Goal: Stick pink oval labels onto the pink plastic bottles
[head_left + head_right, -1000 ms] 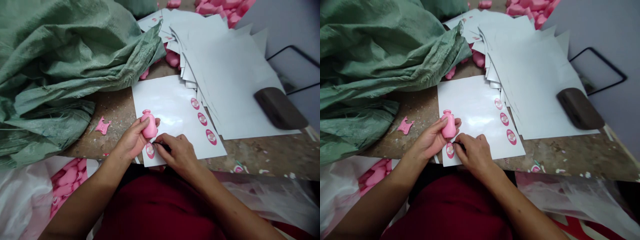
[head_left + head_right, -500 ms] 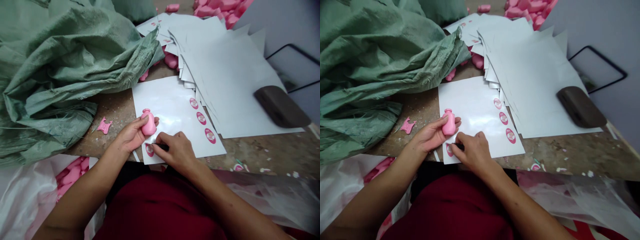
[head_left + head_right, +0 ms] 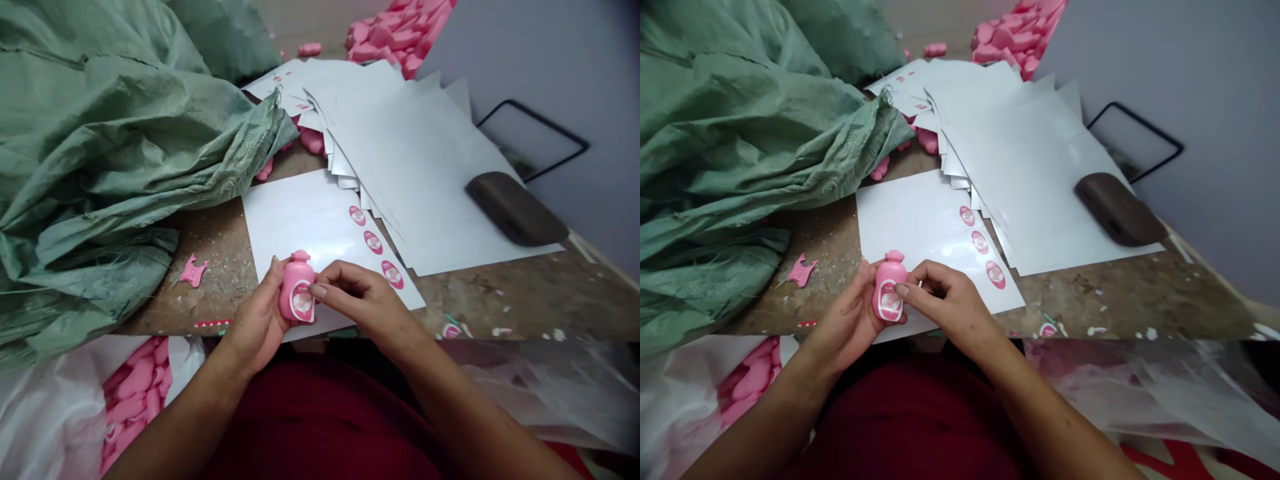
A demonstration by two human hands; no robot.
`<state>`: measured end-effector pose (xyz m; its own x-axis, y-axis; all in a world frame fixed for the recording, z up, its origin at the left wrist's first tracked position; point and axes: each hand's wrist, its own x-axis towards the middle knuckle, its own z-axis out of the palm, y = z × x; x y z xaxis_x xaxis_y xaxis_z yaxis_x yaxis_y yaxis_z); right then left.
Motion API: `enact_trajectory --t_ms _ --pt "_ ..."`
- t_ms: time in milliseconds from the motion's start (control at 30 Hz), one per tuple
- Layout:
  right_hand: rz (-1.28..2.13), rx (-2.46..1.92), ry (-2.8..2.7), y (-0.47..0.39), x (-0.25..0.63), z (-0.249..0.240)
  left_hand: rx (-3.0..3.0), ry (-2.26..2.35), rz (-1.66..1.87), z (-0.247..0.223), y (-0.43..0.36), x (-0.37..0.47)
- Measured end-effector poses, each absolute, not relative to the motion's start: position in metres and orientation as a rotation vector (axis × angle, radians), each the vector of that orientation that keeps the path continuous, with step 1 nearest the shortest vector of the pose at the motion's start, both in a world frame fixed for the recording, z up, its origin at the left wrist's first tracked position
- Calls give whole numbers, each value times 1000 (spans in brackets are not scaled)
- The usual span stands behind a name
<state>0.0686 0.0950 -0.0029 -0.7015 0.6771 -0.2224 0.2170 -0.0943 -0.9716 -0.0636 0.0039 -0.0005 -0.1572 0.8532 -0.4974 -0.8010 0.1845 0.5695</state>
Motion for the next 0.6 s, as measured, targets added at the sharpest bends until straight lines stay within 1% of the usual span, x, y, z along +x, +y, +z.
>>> enact_trajectory --t_ms 167,500,600 --pt "1890 -1017 -1761 95 71 -8 105 984 1471 4 2 -56" --pt "2078 -975 -1564 91 68 -6 116 1075 1533 1 4 -50" --pt "2029 -977 -1573 90 70 -7 89 1094 1520 0 5 -50"
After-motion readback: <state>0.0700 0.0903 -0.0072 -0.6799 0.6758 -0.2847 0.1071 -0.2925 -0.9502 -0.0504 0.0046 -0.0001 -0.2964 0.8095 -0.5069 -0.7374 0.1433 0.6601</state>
